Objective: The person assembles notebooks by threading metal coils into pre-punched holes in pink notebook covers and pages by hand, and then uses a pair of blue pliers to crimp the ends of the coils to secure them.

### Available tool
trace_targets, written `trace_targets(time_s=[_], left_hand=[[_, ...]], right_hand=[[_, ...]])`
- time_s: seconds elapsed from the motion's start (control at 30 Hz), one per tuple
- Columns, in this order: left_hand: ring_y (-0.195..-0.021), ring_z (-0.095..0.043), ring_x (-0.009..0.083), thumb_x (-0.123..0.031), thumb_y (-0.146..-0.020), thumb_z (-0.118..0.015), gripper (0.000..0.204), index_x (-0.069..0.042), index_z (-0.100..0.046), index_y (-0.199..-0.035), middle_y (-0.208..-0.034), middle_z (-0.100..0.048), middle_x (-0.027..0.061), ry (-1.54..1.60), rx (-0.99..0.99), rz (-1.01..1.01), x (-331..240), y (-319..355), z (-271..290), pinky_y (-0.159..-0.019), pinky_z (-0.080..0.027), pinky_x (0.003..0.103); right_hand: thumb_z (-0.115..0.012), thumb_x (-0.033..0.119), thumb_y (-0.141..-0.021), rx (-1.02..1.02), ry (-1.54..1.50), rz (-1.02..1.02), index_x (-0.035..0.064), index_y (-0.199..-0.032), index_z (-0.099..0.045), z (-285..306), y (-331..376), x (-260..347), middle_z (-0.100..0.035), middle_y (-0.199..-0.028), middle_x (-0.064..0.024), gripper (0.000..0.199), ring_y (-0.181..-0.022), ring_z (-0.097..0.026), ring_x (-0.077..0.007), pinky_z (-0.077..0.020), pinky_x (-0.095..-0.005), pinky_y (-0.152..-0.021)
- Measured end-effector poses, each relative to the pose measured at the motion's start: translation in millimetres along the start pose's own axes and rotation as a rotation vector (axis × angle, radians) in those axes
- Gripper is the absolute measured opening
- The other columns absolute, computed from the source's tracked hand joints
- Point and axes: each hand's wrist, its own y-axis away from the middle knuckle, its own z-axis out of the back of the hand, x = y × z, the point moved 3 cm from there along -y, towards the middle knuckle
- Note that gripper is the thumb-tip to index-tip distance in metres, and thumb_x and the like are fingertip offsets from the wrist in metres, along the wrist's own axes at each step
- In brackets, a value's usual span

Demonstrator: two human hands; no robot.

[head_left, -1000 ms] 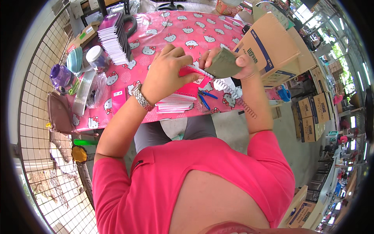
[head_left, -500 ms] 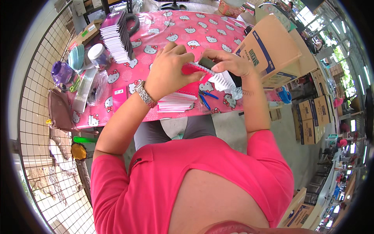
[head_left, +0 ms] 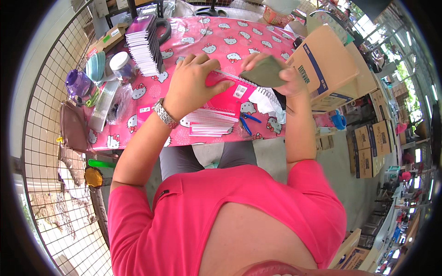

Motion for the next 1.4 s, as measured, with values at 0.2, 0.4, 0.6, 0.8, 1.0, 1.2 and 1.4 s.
trace_targets(time_s=[0.2,0.4,0.6,0.8,1.0,1.2,1.4], left_hand=[[-0.095,-0.054,0.0227,-0.043,-0.073,-0.080,0.038,-0.011,-0.066,-0.089,-0.087,-0.061,0.0003,-0.032,-0.011,-0.018,-6,-2,-3,-0.085,-0.033,0.040],[-0.106,-0.054,0.0244,-0.037,-0.076,-0.078,0.031,-0.013,-0.068,-0.094,-0.094,-0.062,0.0007,-0.060,-0.055,-0.053,-14,1,1,-0.092,-0.033,0.045],[-0.112,-0.053,0.0297,-0.023,-0.078,-0.075,0.028,-0.012,-0.067,-0.102,-0.097,-0.063,0.0046,-0.078,-0.055,0.036,-37,13,-9,-0.093,-0.039,0.052],[-0.098,-0.053,0.0308,-0.014,-0.077,-0.074,0.024,-0.009,-0.067,-0.099,-0.093,-0.063,0.0068,0.045,-0.063,-0.010,-32,6,-17,-0.085,-0.045,0.042],[-0.089,-0.053,0.0291,-0.014,-0.077,-0.074,0.018,-0.008,-0.068,-0.092,-0.087,-0.062,0.0066,0.089,-0.058,-0.016,-32,7,-13,-0.081,-0.045,0.041],[-0.086,-0.053,0.0284,-0.020,-0.079,-0.076,0.019,-0.008,-0.068,-0.092,-0.085,-0.062,0.0061,0.106,-0.095,-0.062,-29,7,-14,-0.079,-0.044,0.041],[-0.086,-0.053,0.0276,-0.022,-0.082,-0.074,0.018,-0.008,-0.068,-0.091,-0.084,-0.061,0.0054,0.089,-0.098,-0.104,-33,5,-13,-0.079,-0.044,0.040]], right_hand=[[-0.063,0.030,-0.090,-0.579,0.383,-0.630,0.0041,-0.123,-0.057,58,30,-123,-0.067,-0.109,-0.0118,0.043,-0.090,-0.065,-0.0199,-0.0520,-0.0351,-0.078],[-0.075,0.051,-0.076,-0.329,1.457,-0.600,0.0090,-0.127,-0.057,54,81,-246,-0.062,-0.118,-0.0220,0.069,-0.109,-0.061,-0.0392,-0.0486,-0.0466,-0.092],[-0.068,0.028,-0.089,-0.422,0.529,-0.358,-0.0003,-0.110,-0.063,12,4,1,-0.068,-0.099,-0.0129,0.036,-0.093,-0.065,-0.0181,-0.0515,-0.0342,-0.080],[-0.073,0.017,-0.083,-0.372,1.057,-0.229,0.0003,-0.093,-0.065,-60,-1,31,-0.067,-0.079,-0.0134,0.021,-0.073,-0.067,-0.0234,-0.0508,-0.0341,-0.066],[-0.065,0.021,-0.092,-0.285,1.191,-0.063,0.0018,-0.097,-0.065,-60,3,24,-0.066,-0.084,-0.0112,0.020,-0.075,-0.062,-0.0279,-0.0477,-0.0367,-0.068],[-0.062,0.021,-0.094,-0.217,1.120,-0.084,0.0034,-0.097,-0.066,-49,3,18,-0.065,-0.085,-0.0117,0.019,-0.077,-0.061,-0.0293,-0.0471,-0.0383,-0.071],[-0.061,0.021,-0.094,-0.162,1.274,0.091,0.0043,-0.097,-0.065,-47,7,21,-0.065,-0.086,-0.0116,0.018,-0.080,-0.061,-0.0318,-0.0467,-0.0399,-0.073]])
